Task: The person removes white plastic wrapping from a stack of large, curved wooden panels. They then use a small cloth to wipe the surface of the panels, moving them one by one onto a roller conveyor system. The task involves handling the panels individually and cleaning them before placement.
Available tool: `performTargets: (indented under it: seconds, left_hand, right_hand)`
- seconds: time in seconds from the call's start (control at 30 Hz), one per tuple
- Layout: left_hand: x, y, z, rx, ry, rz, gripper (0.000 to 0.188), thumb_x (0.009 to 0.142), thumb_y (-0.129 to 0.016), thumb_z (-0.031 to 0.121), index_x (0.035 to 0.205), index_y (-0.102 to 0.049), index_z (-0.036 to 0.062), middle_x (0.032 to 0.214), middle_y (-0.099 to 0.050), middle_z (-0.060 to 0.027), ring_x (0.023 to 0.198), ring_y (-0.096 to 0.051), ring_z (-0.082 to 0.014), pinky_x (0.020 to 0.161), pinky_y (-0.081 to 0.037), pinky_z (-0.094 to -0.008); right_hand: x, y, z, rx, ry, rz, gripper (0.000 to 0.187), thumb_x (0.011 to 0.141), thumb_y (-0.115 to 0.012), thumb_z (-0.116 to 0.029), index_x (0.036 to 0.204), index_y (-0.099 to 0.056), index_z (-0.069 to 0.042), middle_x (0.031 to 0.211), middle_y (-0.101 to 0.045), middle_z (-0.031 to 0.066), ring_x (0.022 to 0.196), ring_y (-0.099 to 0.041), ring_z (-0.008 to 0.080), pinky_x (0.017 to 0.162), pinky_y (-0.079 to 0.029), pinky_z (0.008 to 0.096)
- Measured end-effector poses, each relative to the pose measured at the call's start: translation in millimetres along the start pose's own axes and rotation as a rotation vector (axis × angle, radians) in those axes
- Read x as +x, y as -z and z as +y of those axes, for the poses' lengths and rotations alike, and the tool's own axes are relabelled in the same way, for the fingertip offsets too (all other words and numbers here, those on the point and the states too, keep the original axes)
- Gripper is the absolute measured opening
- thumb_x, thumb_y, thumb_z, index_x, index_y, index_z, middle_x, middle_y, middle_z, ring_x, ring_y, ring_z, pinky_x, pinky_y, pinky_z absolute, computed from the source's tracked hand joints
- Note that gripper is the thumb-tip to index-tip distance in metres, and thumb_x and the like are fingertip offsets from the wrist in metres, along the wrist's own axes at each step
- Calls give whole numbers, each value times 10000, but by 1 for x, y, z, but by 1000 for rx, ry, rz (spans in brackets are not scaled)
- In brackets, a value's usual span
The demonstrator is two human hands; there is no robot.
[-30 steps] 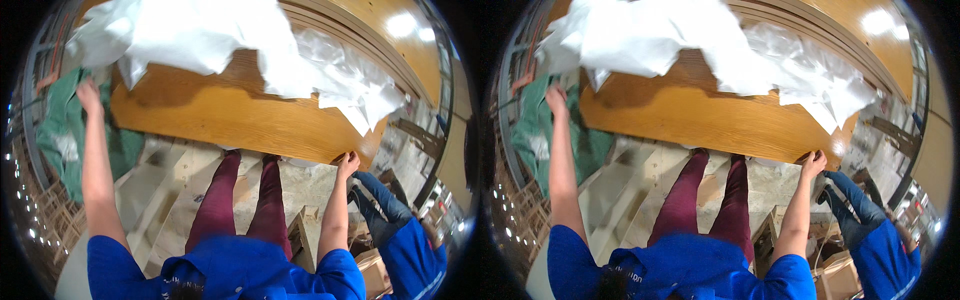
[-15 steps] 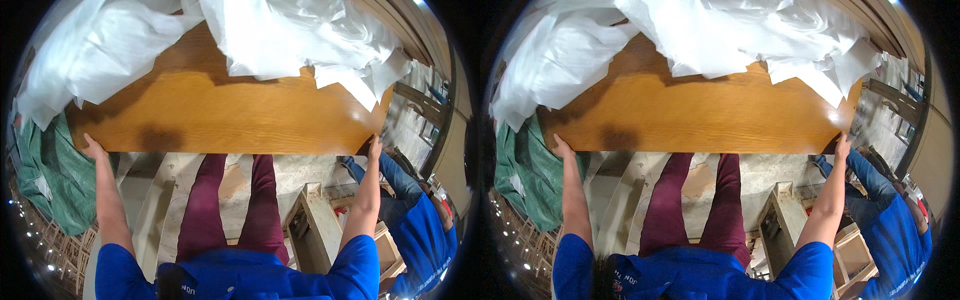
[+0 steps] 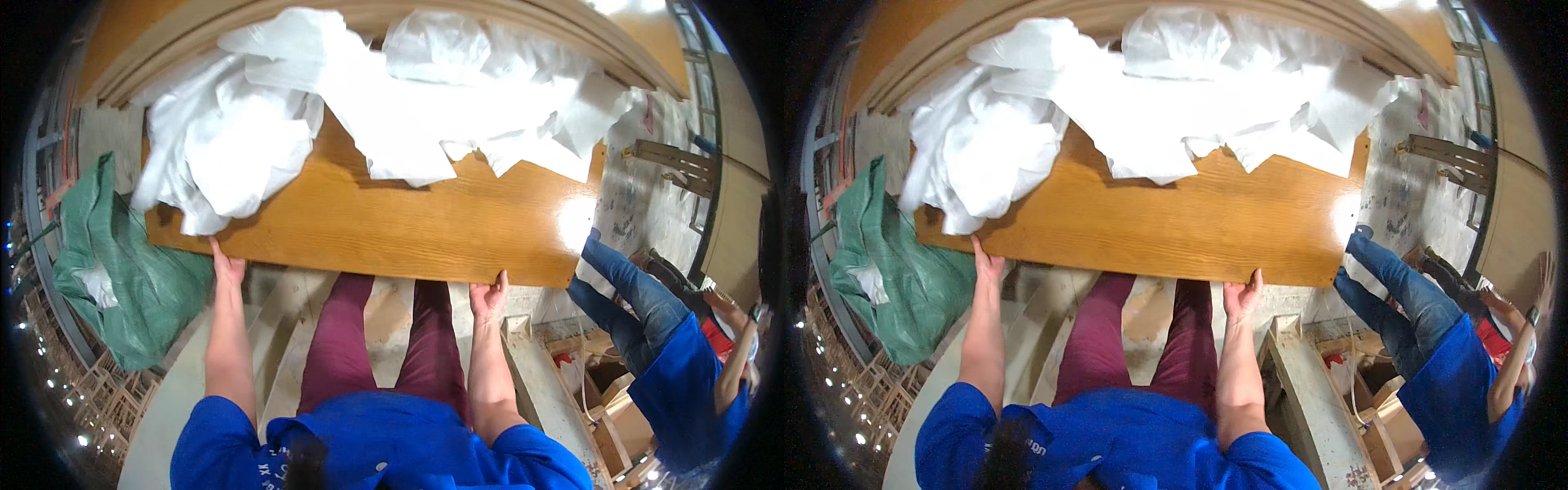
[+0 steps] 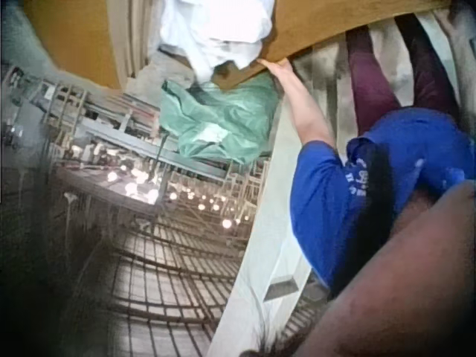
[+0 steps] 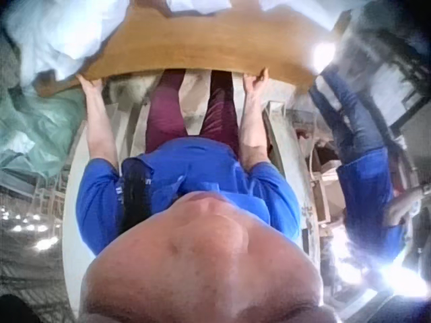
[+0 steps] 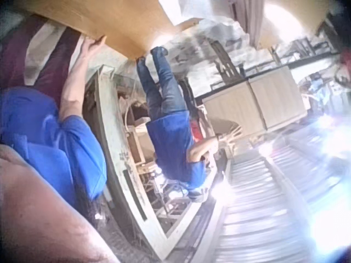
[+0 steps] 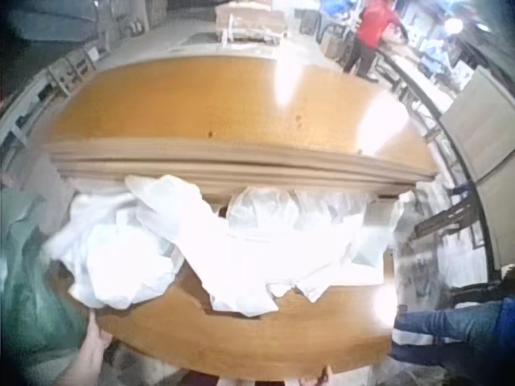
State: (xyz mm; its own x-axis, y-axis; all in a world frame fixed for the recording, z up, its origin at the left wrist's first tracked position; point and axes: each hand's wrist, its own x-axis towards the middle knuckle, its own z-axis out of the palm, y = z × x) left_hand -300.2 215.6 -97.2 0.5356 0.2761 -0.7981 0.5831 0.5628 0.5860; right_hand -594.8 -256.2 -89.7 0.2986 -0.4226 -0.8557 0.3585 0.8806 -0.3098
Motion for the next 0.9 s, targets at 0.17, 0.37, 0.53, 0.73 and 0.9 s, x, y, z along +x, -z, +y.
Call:
performTargets:
  seconds: [0.17, 0.37, 0.53, 0.73, 0.9]
  left_hand:
    - [-87, -23, 36, 66, -70, -36, 488, 840, -558, 372, 1204, -462, 62, 1217, -503, -61, 1105, -479, -201, 938, -392, -372]
    - [-143, -72, 102, -98, -52, -447, 419, 789, -557, 237, 1147, -474, 36, 1149, -528, -81, 1061, -496, -220, 900, -410, -366]
    - [-148, -96, 105, -222, -149, -251, 379, 738, -569, 140, 1094, -489, 38, 1082, -545, -91, 1006, -514, -238, 885, -422, -386]
    - [-236, -54, 91, -141, -52, -230, 383, 729, -564, 126, 1083, -460, 24, 1070, -524, -99, 1025, -506, -247, 892, -438, -390]
    - [-317, -4, 78, -68, -7, -46, 387, 703, -576, 118, 1067, -475, 34, 1059, -532, -83, 990, -519, -245, 870, -431, -384]
  right_hand:
    - [-58, -43, -54, -110, 65, -244, 428, 754, -592, -185, 1161, -512, -80, 1163, -540, 66, 1112, -475, 236, 952, -380, 412]
    - [-75, -141, -108, -258, 156, -335, 323, 755, -571, -154, 1057, -515, -54, 1086, -539, 101, 1019, -508, 253, 874, -411, 411]
    - [-82, -175, -118, -257, 166, -349, 329, 746, -580, -148, 1055, -513, -55, 1044, -546, 89, 972, -521, 242, 830, -431, 402]
    - [-152, -129, -184, -318, 161, -295, 320, 759, -558, -125, 1061, -513, -34, 1032, -569, 80, 960, -546, 222, 832, -460, 365]
    - [-232, -97, -228, -441, 133, -115, 323, 746, -535, -138, 1047, -519, -25, 1011, -578, 86, 946, -555, 227, 827, -470, 354]
